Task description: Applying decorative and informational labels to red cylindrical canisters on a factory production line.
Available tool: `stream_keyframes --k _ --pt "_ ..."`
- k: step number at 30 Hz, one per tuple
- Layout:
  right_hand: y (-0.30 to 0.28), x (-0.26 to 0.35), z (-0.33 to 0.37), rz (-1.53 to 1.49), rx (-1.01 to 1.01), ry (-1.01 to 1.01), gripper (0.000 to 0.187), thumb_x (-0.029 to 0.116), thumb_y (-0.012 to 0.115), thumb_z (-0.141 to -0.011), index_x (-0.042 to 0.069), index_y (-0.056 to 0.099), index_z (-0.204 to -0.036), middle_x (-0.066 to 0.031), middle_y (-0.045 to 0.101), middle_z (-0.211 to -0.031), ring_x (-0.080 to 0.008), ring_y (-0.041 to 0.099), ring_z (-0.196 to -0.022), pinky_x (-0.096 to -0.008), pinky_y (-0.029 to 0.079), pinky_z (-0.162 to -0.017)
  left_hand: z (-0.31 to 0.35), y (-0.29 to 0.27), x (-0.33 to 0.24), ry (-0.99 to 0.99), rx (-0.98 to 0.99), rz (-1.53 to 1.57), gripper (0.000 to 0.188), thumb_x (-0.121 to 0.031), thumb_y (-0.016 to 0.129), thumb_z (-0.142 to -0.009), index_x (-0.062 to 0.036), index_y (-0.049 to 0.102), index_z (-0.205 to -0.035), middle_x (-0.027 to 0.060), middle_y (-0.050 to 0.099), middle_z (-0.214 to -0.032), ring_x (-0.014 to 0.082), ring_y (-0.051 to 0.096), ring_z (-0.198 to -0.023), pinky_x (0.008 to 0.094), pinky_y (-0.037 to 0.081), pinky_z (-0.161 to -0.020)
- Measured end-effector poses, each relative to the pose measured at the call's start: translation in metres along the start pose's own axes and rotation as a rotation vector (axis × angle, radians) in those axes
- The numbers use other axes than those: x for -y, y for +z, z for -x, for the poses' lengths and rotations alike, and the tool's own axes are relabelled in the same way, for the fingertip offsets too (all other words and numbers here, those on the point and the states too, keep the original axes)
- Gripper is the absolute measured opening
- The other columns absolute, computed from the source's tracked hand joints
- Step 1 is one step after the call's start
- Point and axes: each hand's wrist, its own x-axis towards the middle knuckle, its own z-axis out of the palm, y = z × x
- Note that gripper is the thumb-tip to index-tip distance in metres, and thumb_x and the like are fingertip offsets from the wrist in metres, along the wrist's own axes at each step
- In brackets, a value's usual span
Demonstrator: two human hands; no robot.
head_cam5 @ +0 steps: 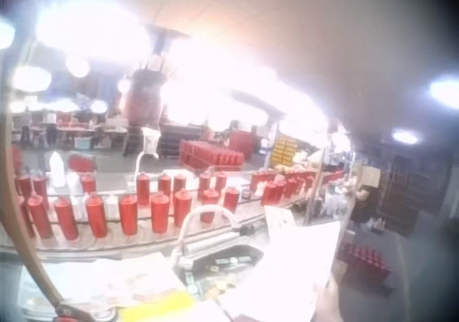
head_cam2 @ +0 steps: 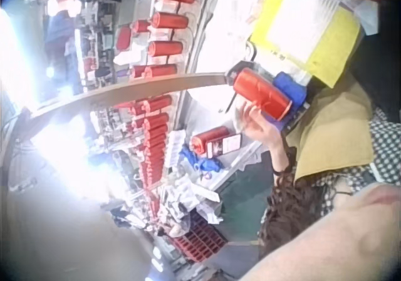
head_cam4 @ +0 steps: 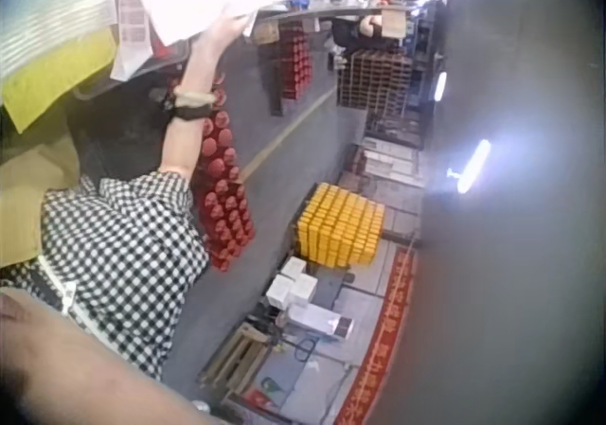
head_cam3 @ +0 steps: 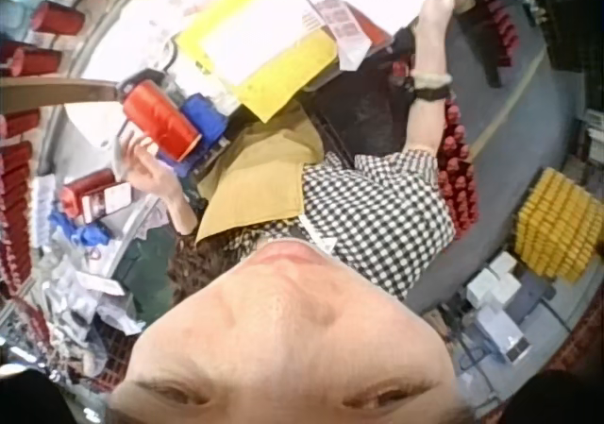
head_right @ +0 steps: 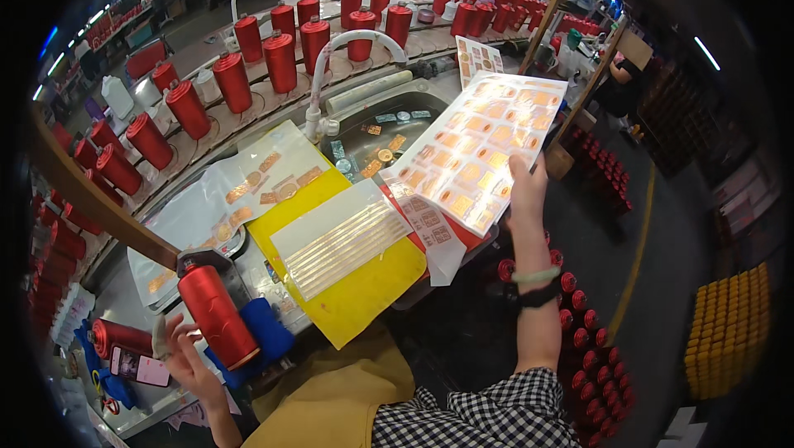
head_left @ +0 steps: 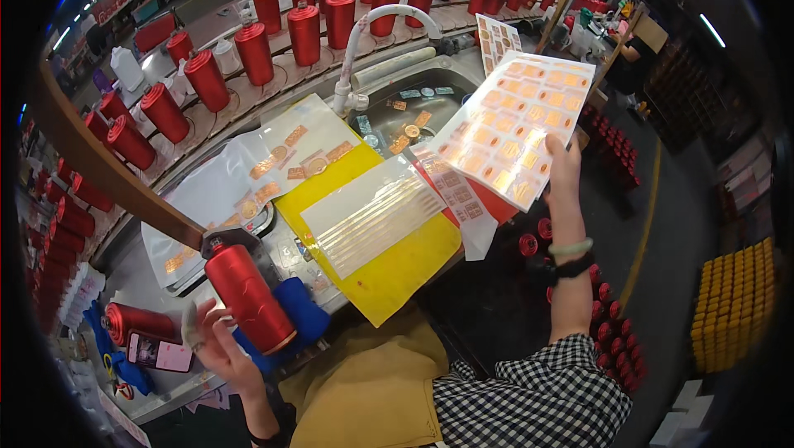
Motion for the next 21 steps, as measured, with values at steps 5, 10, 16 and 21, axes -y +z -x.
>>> stream_keyframes --k 5,10,16,21 --pt "0.023 -0.031 -0.092 0.139 -0.025 -0.093 0.046 0.001 0.053 -0.092 -0.002 0.052 -0.137 -0.0152 0.065 -0.124 -0.0231 0.067 -0.105 -0.0362 0.054 -0.09 0.044 -0.014 0.038 -0.023 -0.201 -0.228 0.038 -0.018 0.035 -0.112 0.0021 0.043 -0.143 0.0132 0.056 -0.13 0.0168 0.058 -0.101 0.031 0.048 -0.085" --pt "0.052 -0.09 -0.161 0.584 0.032 -0.34 0.055 0.002 0.051 -0.088 -0.005 0.048 -0.142 -0.0287 0.066 -0.123 -0.0372 0.068 -0.109 -0.0414 0.051 -0.096 0.08 -0.015 0.082 -0.102 -0.258 -0.163 0.05 -0.034 0.032 -0.112 0.0018 0.042 -0.145 0.012 0.055 -0.118 0.0181 0.053 -0.097 0.0338 0.044 -0.088" --pt "0.098 -0.143 -0.172 0.895 -0.086 -0.345 0.058 0.007 0.054 -0.088 -0.004 0.048 -0.144 -0.0312 0.067 -0.122 -0.0434 0.065 -0.114 -0.0452 0.049 -0.098 0.078 -0.014 0.082 -0.116 -0.24 -0.232 0.053 -0.037 0.032 -0.111 0.0031 0.044 -0.143 0.0097 0.053 -0.109 0.0184 0.05 -0.098 0.0352 0.04 -0.093" --pt "0.112 -0.159 -0.156 0.89 -0.02 -0.14 0.071 0.01 0.051 -0.09 0.0 0.029 -0.157 -0.0362 0.056 -0.137 -0.0482 0.055 -0.128 -0.0498 0.041 -0.11 0.08 -0.015 0.077 -0.167 -0.238 -0.314 0.049 -0.034 0.03 -0.112 0.0025 0.046 -0.142 0.0125 0.053 -0.127 0.0189 0.051 -0.109 0.0347 0.042 -0.097"
